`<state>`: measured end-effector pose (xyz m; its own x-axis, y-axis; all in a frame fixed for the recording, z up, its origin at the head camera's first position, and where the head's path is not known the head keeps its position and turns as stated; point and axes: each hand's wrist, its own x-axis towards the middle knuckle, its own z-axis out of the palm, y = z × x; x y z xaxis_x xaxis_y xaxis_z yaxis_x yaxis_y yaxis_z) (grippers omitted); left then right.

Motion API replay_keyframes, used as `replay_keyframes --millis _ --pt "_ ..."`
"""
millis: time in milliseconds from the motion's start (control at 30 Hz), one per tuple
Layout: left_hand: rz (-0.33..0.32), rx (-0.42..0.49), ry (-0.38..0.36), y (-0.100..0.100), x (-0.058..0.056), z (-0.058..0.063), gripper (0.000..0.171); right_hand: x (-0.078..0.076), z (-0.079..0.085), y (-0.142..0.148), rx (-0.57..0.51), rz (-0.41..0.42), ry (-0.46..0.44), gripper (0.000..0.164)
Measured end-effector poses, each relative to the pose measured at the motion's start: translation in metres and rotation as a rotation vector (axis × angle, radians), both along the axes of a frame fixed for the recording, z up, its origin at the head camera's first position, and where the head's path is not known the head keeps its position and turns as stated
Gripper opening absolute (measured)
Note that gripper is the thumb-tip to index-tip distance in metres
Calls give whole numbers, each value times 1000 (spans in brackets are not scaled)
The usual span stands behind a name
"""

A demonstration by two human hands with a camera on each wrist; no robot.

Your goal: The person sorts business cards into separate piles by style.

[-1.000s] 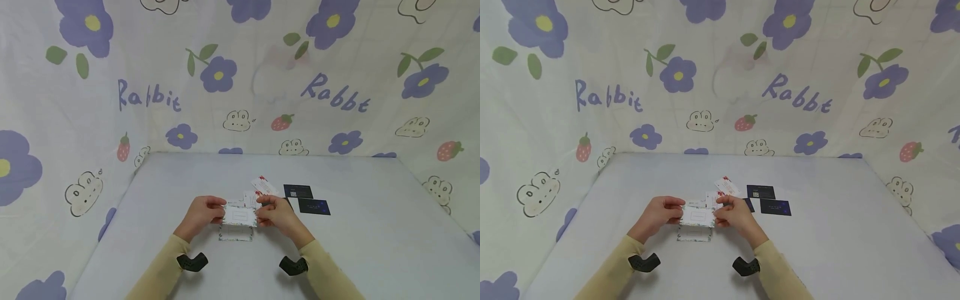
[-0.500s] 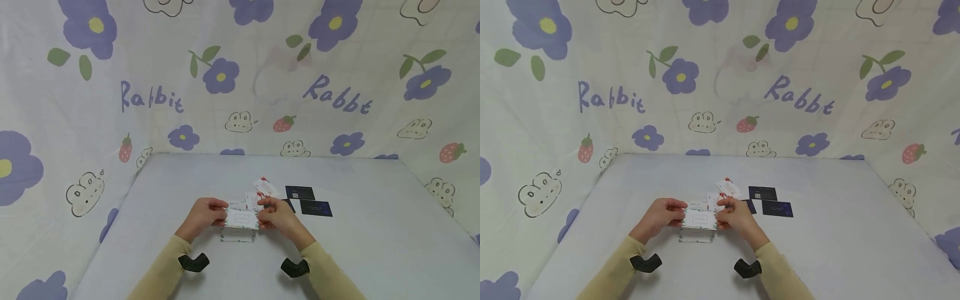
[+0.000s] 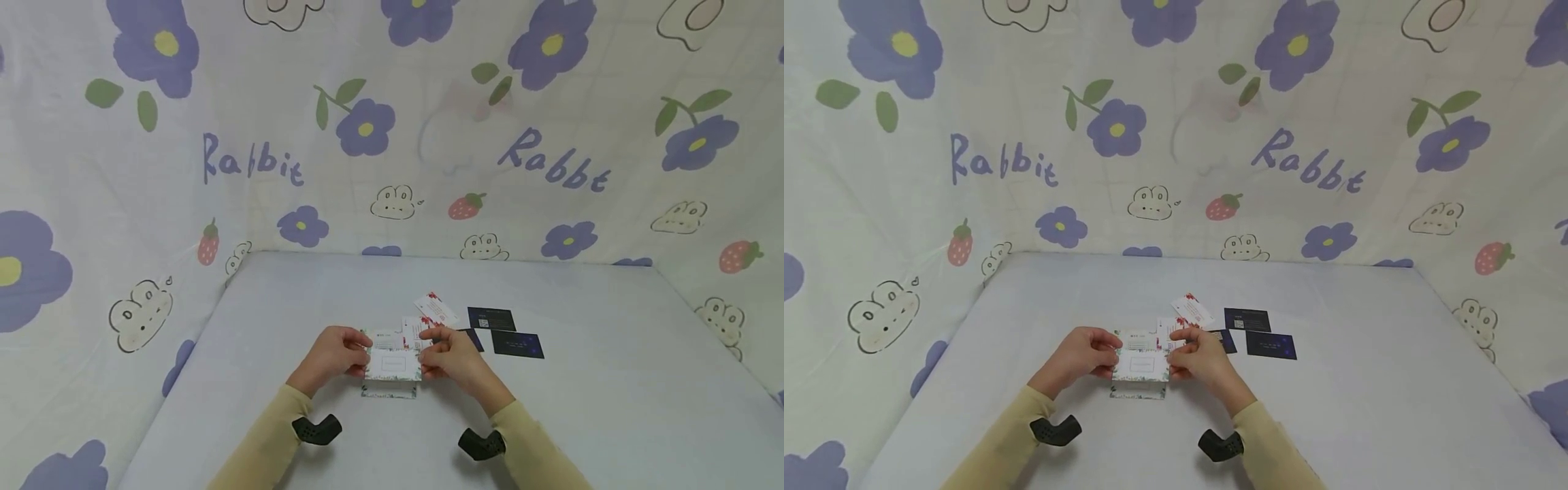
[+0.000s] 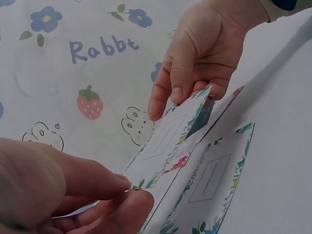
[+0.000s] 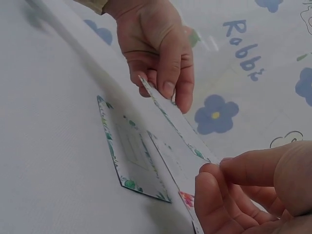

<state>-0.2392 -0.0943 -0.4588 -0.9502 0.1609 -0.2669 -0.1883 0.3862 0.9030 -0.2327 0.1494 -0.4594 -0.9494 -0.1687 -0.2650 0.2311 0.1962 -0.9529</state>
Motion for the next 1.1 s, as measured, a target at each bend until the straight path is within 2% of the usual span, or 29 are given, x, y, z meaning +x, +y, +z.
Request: replay_keyframes --millis 167,433,567,833,1100 --pt "-26 -70 -6 1 -1 -3 18 1 -6 -2 52 -1 11 40" --pt "-81 -166 13 0 0 -8 16 6 -13 -5 114 54 3 42" --pt "-91 -178 36 -1 0 -10 16 6 -13 -5 133 67 -6 41" --pt "-88 -194 47 0 2 -16 15 5 -12 -8 117 31 -53 35" --pt "-71 -214 107 4 5 -13 17 5 -8 -7 121 36 -45 35"
